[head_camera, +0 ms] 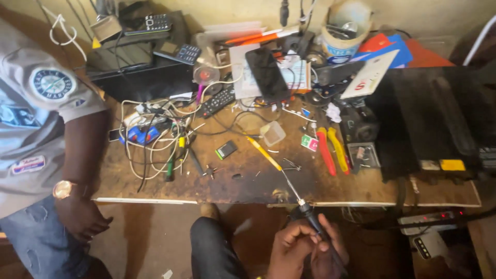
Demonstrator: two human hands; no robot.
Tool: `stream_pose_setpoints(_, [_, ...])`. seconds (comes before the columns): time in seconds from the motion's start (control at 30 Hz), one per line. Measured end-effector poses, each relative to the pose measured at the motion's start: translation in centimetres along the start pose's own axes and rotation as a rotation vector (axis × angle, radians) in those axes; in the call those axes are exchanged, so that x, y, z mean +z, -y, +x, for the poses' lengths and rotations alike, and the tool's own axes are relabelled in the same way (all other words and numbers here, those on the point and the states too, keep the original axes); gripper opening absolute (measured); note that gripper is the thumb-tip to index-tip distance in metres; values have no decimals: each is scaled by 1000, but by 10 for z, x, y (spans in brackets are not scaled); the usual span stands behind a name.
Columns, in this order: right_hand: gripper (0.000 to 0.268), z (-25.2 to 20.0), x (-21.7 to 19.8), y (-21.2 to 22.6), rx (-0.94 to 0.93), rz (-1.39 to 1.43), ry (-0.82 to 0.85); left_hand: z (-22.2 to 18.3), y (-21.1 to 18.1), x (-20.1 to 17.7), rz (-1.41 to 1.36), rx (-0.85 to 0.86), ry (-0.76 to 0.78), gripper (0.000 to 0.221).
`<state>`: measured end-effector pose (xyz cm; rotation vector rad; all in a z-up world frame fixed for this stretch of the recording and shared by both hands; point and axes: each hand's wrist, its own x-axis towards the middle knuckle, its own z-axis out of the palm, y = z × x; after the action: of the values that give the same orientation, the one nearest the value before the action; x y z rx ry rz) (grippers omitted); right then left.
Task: Repairing a mobile phone by soldering wires and components on a circuit board.
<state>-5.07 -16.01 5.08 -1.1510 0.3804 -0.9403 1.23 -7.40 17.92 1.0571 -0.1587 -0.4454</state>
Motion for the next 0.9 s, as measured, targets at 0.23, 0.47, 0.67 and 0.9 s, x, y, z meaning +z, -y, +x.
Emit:
stream_pose_setpoints(0.23, [64, 49, -18, -4, 130, -312, 170, 34, -47, -67, 633, 275, -85, 14])
stream_pose_setpoints(0.47, [30, 77, 24, 18, 238, -495, 144, 77, -20, -146, 1081, 367, -185, 7])
stream_pose_setpoints(0.67, [33, 79, 47, -3, 111, -694, 376, 89, -20, -158, 1374, 411, -142, 26])
stream_pose_setpoints(0.9, [23, 72, 35, -8, 75, -844, 410, 98, -23, -155, 1371, 488, -194, 18])
